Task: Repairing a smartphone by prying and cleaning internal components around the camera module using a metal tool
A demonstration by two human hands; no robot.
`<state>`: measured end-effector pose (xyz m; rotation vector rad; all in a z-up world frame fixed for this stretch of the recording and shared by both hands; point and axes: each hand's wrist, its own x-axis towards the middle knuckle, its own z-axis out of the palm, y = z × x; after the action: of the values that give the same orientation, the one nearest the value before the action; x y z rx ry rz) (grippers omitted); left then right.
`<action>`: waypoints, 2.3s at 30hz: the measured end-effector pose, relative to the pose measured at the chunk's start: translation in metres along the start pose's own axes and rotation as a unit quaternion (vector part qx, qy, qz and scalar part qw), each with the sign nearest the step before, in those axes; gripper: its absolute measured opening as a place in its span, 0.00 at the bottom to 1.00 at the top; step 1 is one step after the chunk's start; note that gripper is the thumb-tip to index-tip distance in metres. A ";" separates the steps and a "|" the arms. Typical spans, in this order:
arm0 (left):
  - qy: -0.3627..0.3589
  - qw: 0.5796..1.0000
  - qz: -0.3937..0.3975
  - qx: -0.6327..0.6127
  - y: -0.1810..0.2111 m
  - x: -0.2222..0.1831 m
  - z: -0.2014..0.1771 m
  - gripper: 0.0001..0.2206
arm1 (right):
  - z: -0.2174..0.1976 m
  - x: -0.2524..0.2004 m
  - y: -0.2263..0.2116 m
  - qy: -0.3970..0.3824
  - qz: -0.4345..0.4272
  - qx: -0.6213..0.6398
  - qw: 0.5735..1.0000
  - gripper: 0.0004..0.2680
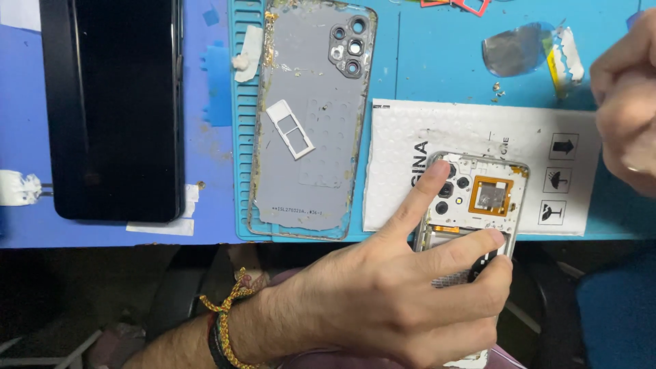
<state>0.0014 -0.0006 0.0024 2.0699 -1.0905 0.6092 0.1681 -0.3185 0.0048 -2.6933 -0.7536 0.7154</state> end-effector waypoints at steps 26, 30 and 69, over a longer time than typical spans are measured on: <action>-0.071 0.997 0.031 -0.002 0.012 0.006 -0.007 0.05 | 0.003 -0.009 -0.068 0.304 -0.140 -0.152 0.930 0.03; -0.050 0.997 0.051 0.010 0.009 0.003 0.001 0.06 | -0.001 -0.008 -0.080 0.312 -0.120 -0.135 0.933 0.04; 0.017 0.999 0.040 -0.028 0.004 -0.003 -0.003 0.05 | 0.035 -0.081 -0.102 0.256 0.177 0.125 0.942 0.26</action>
<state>-0.0040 0.0010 0.0039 1.9685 -1.1630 0.6444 0.0474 -0.2736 0.0432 -2.6145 -0.0466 0.1352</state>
